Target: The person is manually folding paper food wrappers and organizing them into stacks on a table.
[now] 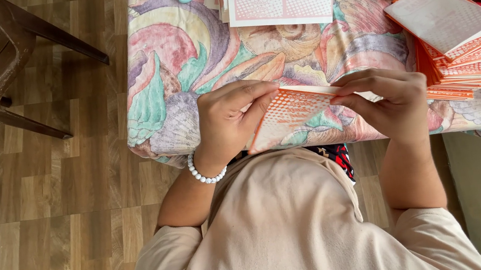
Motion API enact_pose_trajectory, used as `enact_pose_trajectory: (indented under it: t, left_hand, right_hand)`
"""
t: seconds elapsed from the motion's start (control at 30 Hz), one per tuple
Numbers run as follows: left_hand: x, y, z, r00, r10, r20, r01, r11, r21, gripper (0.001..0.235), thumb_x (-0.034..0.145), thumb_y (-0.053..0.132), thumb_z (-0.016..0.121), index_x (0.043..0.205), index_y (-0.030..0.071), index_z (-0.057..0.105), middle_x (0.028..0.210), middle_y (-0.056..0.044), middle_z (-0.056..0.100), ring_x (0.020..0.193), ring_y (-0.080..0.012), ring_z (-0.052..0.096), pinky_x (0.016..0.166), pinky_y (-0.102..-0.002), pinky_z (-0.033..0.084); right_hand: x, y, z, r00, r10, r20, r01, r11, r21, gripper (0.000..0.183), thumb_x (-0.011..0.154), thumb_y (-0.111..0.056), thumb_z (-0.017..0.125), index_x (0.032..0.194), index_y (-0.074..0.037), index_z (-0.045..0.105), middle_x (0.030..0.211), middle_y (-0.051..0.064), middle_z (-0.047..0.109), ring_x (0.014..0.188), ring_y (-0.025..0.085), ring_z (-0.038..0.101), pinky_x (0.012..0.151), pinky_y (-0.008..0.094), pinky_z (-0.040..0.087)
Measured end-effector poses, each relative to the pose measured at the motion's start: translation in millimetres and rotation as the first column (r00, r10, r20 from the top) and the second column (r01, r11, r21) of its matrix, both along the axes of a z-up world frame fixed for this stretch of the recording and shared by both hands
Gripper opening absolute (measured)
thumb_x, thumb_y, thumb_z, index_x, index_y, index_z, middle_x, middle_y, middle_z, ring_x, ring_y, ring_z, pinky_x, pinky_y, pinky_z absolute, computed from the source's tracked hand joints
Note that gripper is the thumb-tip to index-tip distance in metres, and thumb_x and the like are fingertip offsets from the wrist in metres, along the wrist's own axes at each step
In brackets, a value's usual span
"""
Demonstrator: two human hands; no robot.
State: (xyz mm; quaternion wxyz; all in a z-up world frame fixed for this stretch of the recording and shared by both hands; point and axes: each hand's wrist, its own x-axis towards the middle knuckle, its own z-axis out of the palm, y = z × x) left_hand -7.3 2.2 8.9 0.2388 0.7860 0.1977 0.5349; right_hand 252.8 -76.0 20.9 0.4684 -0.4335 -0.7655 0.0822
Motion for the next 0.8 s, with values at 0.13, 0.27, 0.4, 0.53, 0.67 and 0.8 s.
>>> enact_pose_trajectory:
  t: [0.13, 0.27, 0.4, 0.53, 0.67, 0.8]
  left_hand:
    - [-4, 4, 5, 1.000, -0.010, -0.026, 0.012, 0.996, 0.089, 0.011, 0.098, -0.001, 0.072, 0.109, 0.002, 0.073, 0.104, -0.012, 0.077, 0.091, -0.0236, 0.078, 0.082, -0.033, 0.063]
    - [-8, 3, 7, 0.996, 0.024, -0.084, -0.018, 0.997, 0.077, 0.024, 0.100, 0.003, 0.074, 0.124, 0.008, 0.070, 0.113, -0.006, 0.078, 0.089, -0.0161, 0.078, 0.082, -0.030, 0.061]
    - [0, 2, 12, 0.989, 0.023, 0.143, -0.010, 0.996, -0.093, 0.016, 0.089, -0.001, 0.077, 0.100, 0.009, 0.079, 0.082, -0.008, 0.078, 0.072, -0.0257, 0.078, 0.064, -0.033, 0.062]
    - [8, 13, -8, 0.991, -0.010, 0.131, 0.041, 0.972, -0.232, 0.019, 0.084, -0.007, 0.074, 0.094, 0.009, 0.079, 0.074, -0.006, 0.076, 0.069, -0.0211, 0.078, 0.063, -0.029, 0.062]
    - [30, 30, -44, 0.986, -0.014, 0.168, 0.087, 0.898, -0.432, 0.013, 0.082, -0.005, 0.073, 0.091, 0.004, 0.078, 0.068, -0.007, 0.074, 0.064, -0.0149, 0.074, 0.061, -0.026, 0.061]
    - [56, 48, -73, 0.963, 0.166, 0.212, -0.017, 0.823, -0.568, 0.012, 0.082, -0.004, 0.067, 0.088, -0.001, 0.076, 0.066, -0.011, 0.073, 0.060, -0.0103, 0.068, 0.057, -0.026, 0.058]
  right_hand:
    - [5, 10, 6, 0.968, 0.055, 0.245, -0.038, 0.997, -0.073, 0.012, 0.098, -0.004, 0.074, 0.103, 0.007, 0.069, 0.102, 0.014, 0.074, 0.093, 0.026, 0.072, 0.088, 0.036, 0.057]
    - [6, 11, 10, 0.945, 0.136, 0.297, -0.120, 0.990, -0.071, 0.012, 0.101, -0.008, 0.065, 0.097, 0.004, 0.064, 0.101, 0.015, 0.071, 0.088, 0.028, 0.069, 0.082, 0.037, 0.055]
    - [10, 14, -19, 0.953, 0.109, -0.283, -0.149, 0.981, -0.124, 0.011, 0.088, 0.008, 0.081, 0.092, 0.006, 0.071, 0.093, 0.021, 0.076, 0.084, 0.019, 0.073, 0.075, 0.033, 0.057]
    - [27, 25, -31, 0.904, -0.024, -0.427, -0.071, 0.976, -0.204, 0.022, 0.088, 0.018, 0.080, 0.107, 0.016, 0.070, 0.089, 0.023, 0.074, 0.087, 0.024, 0.074, 0.084, 0.035, 0.060]
    - [37, 57, -12, 0.993, -0.074, -0.088, 0.049, 0.965, -0.256, 0.026, 0.091, 0.011, 0.084, 0.116, 0.004, 0.077, 0.084, 0.015, 0.074, 0.076, 0.022, 0.073, 0.071, 0.029, 0.052]
    - [28, 97, -28, 0.978, -0.172, 0.119, 0.191, 0.967, -0.171, 0.047, 0.089, 0.009, 0.084, 0.134, 0.009, 0.071, 0.097, 0.026, 0.076, 0.086, 0.043, 0.073, 0.072, 0.045, 0.057]
